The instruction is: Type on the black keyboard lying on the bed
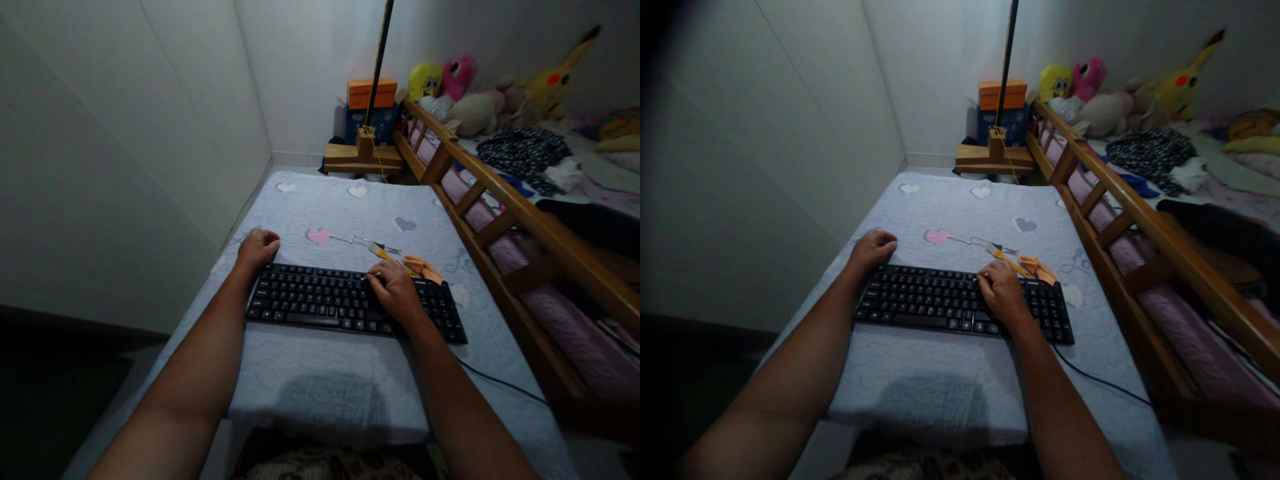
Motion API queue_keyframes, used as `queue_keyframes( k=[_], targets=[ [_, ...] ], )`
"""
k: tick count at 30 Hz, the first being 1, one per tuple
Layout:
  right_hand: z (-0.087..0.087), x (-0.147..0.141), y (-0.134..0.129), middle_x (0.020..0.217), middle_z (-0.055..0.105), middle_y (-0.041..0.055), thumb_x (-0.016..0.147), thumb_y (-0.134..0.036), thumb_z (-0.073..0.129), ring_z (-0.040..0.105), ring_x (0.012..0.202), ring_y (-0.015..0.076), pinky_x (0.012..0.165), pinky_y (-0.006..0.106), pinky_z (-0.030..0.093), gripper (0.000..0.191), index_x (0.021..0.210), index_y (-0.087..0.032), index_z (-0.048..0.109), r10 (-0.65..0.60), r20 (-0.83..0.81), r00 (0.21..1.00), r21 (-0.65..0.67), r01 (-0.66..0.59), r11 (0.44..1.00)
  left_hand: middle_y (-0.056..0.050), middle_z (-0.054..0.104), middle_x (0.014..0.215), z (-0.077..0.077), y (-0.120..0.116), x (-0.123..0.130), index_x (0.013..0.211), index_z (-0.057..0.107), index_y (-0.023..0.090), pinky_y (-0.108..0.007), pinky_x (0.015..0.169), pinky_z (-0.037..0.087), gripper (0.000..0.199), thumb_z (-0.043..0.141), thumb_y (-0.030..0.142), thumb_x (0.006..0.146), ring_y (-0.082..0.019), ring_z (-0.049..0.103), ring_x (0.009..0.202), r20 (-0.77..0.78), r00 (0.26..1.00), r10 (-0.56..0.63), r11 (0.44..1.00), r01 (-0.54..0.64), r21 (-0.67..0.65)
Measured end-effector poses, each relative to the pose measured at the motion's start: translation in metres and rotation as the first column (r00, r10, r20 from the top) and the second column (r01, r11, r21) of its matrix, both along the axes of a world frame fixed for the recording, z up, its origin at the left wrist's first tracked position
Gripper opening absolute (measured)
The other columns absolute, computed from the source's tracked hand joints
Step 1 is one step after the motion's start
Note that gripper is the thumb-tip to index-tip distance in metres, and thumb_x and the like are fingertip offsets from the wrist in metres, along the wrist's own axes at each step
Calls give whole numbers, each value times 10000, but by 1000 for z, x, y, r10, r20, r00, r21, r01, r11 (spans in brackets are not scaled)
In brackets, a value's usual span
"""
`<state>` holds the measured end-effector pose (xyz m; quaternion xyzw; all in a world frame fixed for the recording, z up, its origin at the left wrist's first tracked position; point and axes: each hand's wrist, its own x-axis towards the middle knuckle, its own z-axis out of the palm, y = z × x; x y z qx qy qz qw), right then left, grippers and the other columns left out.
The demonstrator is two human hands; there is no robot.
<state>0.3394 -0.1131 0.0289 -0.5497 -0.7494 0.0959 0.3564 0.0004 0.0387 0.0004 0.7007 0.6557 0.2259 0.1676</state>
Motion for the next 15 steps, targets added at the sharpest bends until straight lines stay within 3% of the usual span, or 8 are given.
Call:
queue_keyframes(
  k=[15],
  targets=[
    [-1, -2, 1, 841, 690, 74, 917, -196, 557, 618, 874, 250, 842, 391, 464, 178, 791, -203, 682, -34, 7, 999, 14, 34, 999, -86, 645, 1033, -4, 3, -3, 996, 762, 185, -351, 873, 511, 289, 607, 334, 803, -209, 620, 908, 21, 1000, -18, 1000, 18, 16]
  ],
)
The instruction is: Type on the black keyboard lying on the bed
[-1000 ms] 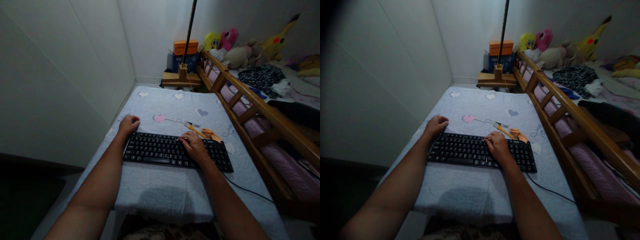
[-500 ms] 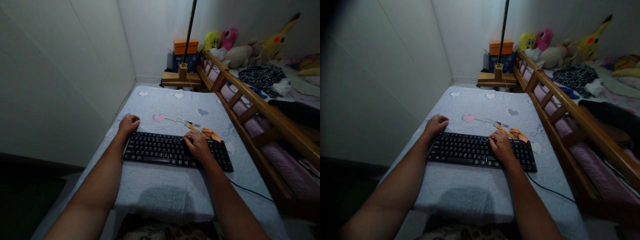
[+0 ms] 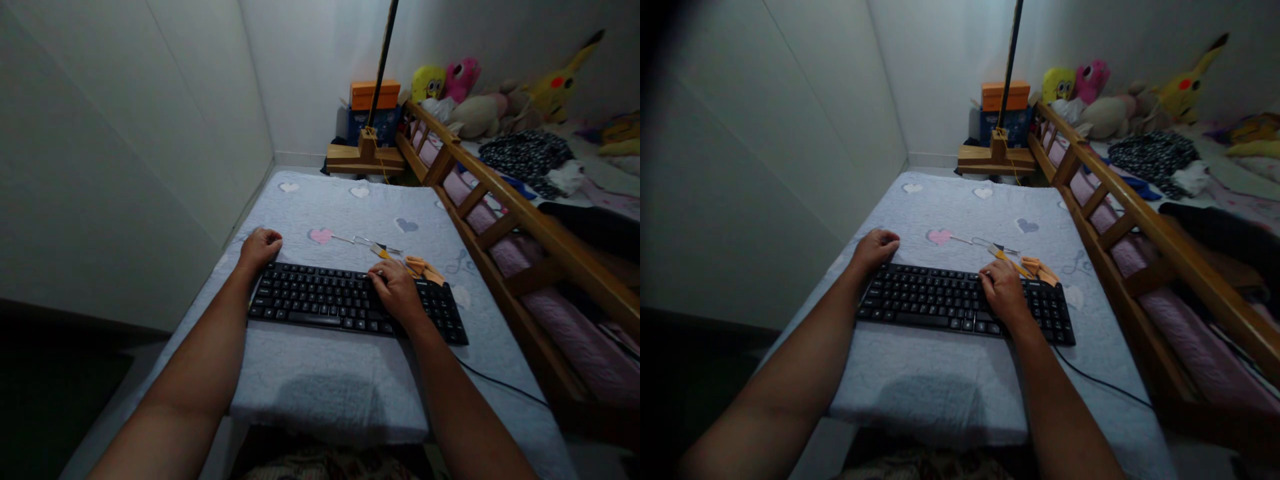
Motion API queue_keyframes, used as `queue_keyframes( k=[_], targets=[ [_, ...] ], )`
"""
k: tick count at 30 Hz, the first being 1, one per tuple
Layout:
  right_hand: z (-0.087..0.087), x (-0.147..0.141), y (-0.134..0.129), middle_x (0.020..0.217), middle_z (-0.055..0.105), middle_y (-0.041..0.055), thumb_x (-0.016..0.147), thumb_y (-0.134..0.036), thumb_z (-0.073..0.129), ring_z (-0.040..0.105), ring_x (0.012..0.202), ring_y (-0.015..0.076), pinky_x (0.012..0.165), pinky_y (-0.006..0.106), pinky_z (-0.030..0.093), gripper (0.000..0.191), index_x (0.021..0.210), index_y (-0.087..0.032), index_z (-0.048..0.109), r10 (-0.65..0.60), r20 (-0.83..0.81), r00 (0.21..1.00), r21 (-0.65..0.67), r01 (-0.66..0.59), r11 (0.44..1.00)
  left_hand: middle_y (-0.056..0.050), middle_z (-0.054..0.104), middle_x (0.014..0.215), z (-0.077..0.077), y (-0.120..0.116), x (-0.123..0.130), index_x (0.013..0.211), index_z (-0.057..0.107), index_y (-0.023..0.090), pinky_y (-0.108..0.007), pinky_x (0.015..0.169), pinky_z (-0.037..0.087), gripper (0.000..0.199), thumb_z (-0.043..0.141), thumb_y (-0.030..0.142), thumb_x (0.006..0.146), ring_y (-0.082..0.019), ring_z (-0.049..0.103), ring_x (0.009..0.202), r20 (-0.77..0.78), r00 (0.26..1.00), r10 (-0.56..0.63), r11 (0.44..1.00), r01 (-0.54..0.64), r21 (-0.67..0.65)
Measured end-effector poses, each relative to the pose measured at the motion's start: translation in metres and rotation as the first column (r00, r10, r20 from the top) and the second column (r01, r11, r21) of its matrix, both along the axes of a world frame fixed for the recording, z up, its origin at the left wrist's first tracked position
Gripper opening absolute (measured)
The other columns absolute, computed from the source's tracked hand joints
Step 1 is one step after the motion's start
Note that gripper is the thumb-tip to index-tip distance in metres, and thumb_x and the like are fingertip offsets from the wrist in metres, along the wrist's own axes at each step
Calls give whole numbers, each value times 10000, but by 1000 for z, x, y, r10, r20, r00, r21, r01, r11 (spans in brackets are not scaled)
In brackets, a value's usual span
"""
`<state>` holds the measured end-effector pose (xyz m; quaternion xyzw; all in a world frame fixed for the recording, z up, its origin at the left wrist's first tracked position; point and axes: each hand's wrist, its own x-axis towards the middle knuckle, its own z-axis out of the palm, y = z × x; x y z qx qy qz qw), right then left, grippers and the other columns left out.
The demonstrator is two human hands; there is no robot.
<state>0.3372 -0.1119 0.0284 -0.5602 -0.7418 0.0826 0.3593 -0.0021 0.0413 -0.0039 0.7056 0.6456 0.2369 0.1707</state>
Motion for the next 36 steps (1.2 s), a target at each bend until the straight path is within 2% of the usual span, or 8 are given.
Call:
queue_keyframes(
  k=[10, 29, 36],
  targets=[
    [-6, 1, 3, 869, 698, 76, 920, -201, 563, 619, 898, 257, 855, 405, 470, 172, 818, -212, 701, -18, 9, 1000, 2, 18, 1000, -87, 642, 1031, 2, -2, 1, 996, 757, 189, -357, 886, 510, 277, 612, 324, 803, -210, 622, 896, -4, 1000, 8, 1000, -8, -6],
    [5, -1, -2, 836, 686, 74, 906, -202, 549, 624, 873, 245, 836, 382, 472, 175, 784, -205, 675, 16, -5, 1000, -37, -16, 999, -74, 650, 1031, 5, -4, 3, 995, 753, 188, -335, 895, 507, 288, 596, 332, 800, -203, 621, 915, 2, 1000, 8, 1000, -8, -3],
    [6, 4, 7, 868, 702, 84, 906, -203, 541, 624, 906, 261, 858, 411, 472, 173, 787, -207, 667, 27, 73, 997, -91, -20, 996, -73, 653, 1019, 7, -4, 3, 975, 756, 200, -329, 879, 510, 267, 607, 324, 791, -207, 622, 918, -10, 1000, 13, 1000, -13, -6]
  ],
)
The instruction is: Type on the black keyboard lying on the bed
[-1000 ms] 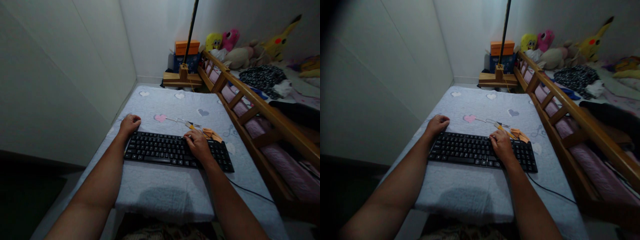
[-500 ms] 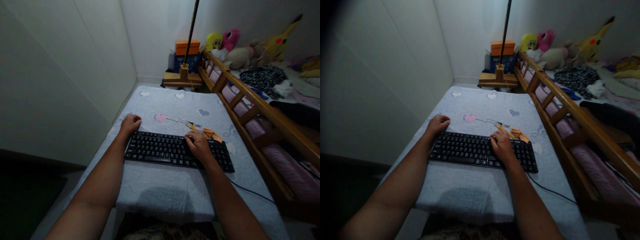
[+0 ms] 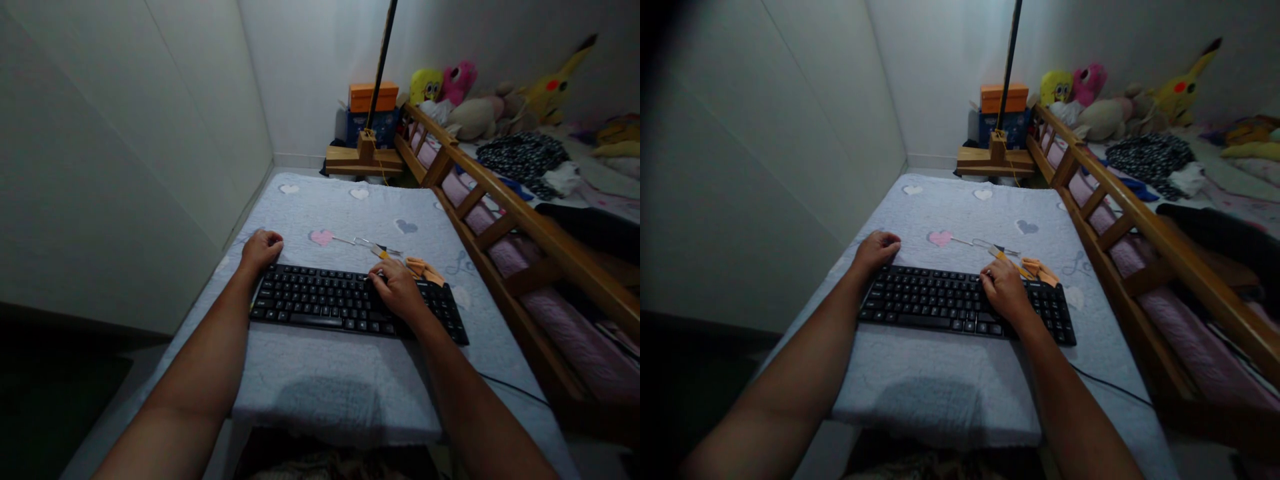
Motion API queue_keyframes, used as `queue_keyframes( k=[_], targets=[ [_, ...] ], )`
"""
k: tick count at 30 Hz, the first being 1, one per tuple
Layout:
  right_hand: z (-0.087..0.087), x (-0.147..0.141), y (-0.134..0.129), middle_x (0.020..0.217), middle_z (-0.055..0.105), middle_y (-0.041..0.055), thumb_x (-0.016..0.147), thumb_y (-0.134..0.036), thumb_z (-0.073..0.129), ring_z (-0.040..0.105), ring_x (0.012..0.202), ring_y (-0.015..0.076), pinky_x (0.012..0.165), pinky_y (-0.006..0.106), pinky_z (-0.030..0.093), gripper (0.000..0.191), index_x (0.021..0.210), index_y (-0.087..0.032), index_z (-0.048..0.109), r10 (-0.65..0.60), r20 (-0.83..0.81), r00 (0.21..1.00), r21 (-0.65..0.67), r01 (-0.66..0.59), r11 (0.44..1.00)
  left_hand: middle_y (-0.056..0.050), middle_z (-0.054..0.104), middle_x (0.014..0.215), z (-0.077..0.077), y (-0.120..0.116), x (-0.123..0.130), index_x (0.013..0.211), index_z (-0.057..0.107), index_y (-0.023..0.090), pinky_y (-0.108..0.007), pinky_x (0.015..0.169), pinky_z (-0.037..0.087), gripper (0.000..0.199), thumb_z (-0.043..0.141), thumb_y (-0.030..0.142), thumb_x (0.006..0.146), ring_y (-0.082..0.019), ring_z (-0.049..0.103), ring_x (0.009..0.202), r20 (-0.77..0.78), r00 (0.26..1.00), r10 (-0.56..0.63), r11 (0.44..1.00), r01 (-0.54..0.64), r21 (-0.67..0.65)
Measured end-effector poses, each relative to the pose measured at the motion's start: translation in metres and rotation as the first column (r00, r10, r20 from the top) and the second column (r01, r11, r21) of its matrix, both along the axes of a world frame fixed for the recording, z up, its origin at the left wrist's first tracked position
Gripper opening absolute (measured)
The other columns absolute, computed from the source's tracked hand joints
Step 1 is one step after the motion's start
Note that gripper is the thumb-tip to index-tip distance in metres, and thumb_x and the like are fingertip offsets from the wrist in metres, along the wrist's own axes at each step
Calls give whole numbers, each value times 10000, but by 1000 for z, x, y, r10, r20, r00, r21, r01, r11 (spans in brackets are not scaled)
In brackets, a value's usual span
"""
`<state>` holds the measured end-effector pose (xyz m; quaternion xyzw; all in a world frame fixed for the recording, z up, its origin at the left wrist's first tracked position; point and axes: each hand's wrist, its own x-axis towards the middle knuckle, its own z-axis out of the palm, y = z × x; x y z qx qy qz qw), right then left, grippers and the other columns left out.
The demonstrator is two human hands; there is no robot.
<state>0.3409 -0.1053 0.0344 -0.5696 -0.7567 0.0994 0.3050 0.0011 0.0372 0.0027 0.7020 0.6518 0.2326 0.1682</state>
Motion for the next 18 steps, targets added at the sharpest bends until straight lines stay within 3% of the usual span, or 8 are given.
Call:
queue_keyframes(
  k=[8, 18],
  targets=[
    [2, -1, 15, 835, 696, 72, 846, -163, 581, 625, 888, 247, 839, 367, 470, 137, 747, -213, 662, -44, 33, 998, -72, 47, 996, -82, 652, 1012, 0, 0, 1, 974, 759, 192, -339, 915, 491, 273, 597, 325, 798, -222, 620, 961, -24, 1000, -11, 1000, 12, 9],
    [-9, -2, 9, 843, 708, 83, 884, -216, 551, 629, 876, 260, 855, 416, 475, 171, 733, -221, 633, -64, -74, 995, 40, 68, 997, -76, 649, 1010, -4, 3, -1, 979, 754, 200, -335, 884, 504, 271, 606, 346, 804, -209, 623, 916, -9, 1000, 0, 1000, 0, -2]
  ],
)
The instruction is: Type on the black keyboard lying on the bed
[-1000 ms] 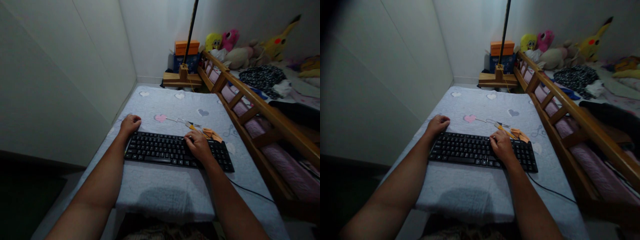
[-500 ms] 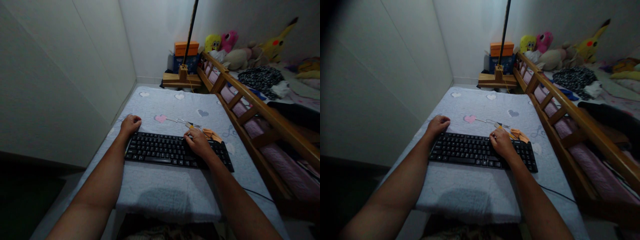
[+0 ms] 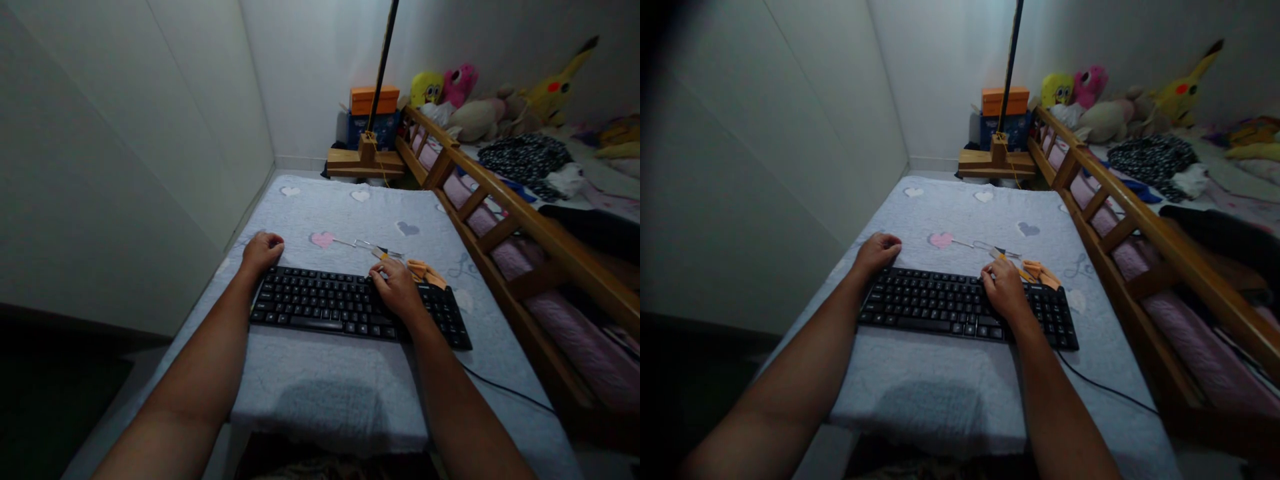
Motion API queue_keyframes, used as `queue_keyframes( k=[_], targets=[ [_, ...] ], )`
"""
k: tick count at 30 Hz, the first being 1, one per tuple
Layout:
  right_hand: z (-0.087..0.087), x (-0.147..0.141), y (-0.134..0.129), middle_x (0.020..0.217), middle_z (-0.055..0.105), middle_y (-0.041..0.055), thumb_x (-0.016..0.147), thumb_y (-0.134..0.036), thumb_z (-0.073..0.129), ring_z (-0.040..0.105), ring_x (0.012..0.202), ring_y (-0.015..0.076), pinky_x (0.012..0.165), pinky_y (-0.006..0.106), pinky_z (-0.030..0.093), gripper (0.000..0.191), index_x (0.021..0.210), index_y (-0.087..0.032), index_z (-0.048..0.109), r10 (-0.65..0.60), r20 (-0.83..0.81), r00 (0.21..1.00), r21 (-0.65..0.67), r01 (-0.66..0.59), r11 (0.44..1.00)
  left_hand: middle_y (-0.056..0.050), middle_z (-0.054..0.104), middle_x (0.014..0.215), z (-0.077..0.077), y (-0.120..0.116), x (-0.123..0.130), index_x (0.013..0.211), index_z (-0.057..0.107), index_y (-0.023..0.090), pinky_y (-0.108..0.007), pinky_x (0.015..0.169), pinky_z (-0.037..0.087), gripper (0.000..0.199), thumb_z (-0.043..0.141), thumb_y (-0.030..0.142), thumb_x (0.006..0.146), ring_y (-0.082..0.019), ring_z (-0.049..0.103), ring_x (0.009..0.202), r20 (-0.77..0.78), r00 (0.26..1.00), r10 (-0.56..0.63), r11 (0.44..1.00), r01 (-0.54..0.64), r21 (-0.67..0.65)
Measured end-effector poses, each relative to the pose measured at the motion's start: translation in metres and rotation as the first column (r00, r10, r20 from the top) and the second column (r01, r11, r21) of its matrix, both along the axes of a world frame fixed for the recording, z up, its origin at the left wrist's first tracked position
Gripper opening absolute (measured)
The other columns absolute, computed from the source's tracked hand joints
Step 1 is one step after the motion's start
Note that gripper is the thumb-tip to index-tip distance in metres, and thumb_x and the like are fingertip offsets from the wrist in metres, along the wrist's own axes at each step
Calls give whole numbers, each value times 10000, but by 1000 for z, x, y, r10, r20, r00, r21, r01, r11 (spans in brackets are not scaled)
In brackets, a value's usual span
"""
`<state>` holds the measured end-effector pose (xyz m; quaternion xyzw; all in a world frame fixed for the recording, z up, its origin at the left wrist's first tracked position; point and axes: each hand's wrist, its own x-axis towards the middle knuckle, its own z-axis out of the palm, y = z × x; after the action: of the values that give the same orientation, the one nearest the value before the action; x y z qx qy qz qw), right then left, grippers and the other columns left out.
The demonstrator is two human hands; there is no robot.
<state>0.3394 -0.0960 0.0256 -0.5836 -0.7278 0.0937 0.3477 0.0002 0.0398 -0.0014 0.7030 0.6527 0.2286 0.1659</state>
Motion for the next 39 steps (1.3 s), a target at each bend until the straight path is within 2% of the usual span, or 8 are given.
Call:
queue_keyframes(
  k=[9, 17, 39],
  targets=[
    [2, -1, -4, 842, 708, 90, 888, -227, 541, 636, 874, 265, 860, 425, 478, 175, 739, -216, 633, 8, -18, 1000, 15, -8, 1000, -74, 646, 1007, 3, 0, 2, 976, 759, 199, -339, 886, 501, 271, 607, 335, 798, -206, 615, 905, -10, 1000, 11, 1000, -11, 4],
    [7, -4, -8, 797, 687, 68, 866, -192, 544, 632, 842, 244, 817, 387, 480, 165, 719, -219, 613, 27, 9, 1000, -1, -27, 1000, -79, 651, 1015, 5, -2, 2, 972, 757, 200, -354, 885, 498, 253, 607, 324, 809, -220, 622, 919, -16, 1000, 7, 1000, -7, 2],
    [2, -2, -6, 846, 712, 87, 890, -235, 539, 635, 874, 263, 865, 416, 482, 176, 745, -221, 639, -4, -34, 999, 11, 4, 1000, -77, 645, 1022, 5, -2, 2, 988, 758, 192, -328, 894, 491, 286, 593, 341, 808, -212, 625, 930, -16, 1000, -9, 1000, 9, 4]
  ],
)
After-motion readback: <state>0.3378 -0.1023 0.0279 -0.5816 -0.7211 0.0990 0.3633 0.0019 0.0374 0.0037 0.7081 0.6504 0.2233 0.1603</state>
